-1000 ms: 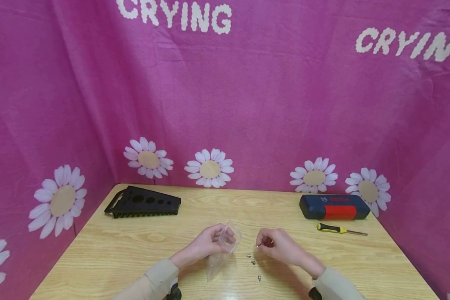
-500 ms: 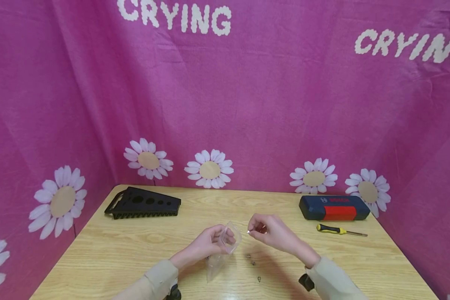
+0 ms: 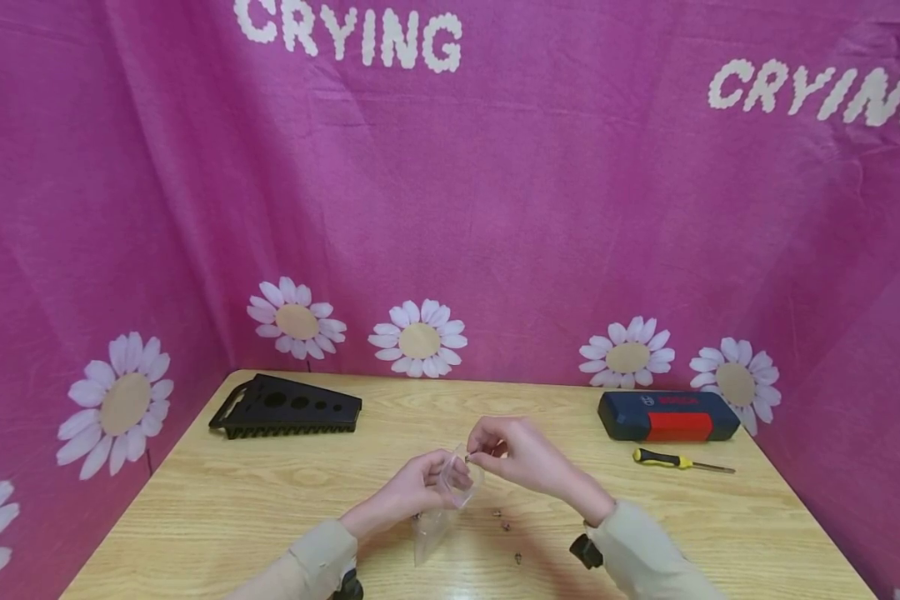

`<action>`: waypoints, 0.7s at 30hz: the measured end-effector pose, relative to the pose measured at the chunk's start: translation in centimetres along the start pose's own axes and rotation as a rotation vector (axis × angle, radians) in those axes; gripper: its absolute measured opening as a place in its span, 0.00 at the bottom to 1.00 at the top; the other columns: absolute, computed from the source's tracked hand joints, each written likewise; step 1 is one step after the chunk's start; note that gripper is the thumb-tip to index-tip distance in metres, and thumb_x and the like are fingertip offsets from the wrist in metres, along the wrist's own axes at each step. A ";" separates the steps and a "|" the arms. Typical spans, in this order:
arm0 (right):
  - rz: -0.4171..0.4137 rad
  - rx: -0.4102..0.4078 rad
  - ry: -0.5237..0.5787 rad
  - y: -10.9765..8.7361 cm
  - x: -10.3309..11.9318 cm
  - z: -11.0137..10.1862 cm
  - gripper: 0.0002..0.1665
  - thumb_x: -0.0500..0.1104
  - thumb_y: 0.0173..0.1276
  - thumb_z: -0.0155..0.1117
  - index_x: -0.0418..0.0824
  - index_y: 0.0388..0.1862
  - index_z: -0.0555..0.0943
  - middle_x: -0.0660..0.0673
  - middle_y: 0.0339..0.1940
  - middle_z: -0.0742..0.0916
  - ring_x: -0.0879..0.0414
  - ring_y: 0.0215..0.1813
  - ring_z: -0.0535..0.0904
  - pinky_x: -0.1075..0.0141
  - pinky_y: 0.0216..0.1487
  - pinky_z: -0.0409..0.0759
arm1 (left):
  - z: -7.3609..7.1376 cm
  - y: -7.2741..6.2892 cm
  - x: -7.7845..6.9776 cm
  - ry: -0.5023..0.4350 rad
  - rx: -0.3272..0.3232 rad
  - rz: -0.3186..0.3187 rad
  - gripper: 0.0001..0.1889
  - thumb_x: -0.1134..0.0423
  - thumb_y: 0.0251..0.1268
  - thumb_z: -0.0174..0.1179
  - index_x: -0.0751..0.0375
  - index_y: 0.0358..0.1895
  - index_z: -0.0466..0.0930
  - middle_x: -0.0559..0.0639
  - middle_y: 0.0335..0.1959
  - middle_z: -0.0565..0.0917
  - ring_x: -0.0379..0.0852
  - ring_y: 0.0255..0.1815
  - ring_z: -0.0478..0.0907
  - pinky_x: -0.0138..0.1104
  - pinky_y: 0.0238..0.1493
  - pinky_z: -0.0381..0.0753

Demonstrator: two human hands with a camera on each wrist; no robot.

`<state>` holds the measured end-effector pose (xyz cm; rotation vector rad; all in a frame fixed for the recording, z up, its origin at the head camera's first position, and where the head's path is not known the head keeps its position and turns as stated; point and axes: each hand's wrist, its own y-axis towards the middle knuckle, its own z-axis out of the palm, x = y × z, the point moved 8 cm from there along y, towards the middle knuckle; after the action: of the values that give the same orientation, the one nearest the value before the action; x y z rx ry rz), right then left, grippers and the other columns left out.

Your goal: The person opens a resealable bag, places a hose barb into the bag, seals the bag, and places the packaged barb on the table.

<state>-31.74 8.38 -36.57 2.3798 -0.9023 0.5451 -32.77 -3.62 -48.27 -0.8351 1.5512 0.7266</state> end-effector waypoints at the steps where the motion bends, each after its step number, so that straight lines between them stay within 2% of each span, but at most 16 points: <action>1: -0.009 0.003 0.000 0.1 0.1 0.1 0.04 0.35 0.65 0.68 0.42 0.34 0.82 0.51 0.28 0.87 0.71 0.31 0.77 0.74 0.34 0.81 | 0.0 0.0 0.0 -0.004 0.001 0.000 0.17 0.73 0.62 0.62 0.65 0.53 0.75 0.57 0.53 0.84 0.39 0.50 0.82 0.33 0.51 0.82; 11: 0.023 0.001 0.042 -0.4 -0.4 -0.3 0.03 0.35 0.65 0.68 0.42 0.34 0.82 0.50 0.28 0.86 0.71 0.31 0.76 0.73 0.35 0.81 | 0.2 0.0 -0.1 -0.018 0.002 0.004 0.16 0.74 0.61 0.62 0.66 0.53 0.75 0.58 0.52 0.84 0.40 0.47 0.82 0.36 0.51 0.83; 21: 0.079 0.034 0.052 -2.8 -2.8 -0.1 0.04 0.34 0.65 0.68 0.41 0.34 0.81 0.51 0.28 0.85 0.71 0.31 0.76 0.73 0.33 0.80 | 0.0 0.1 0.0 -0.006 -0.002 0.009 0.16 0.75 0.60 0.62 0.67 0.52 0.75 0.56 0.50 0.84 0.41 0.50 0.81 0.34 0.51 0.82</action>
<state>-31.75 11.59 -38.89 2.3562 -0.9750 0.6550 -32.87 -3.53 -48.26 -0.8272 1.5500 0.7365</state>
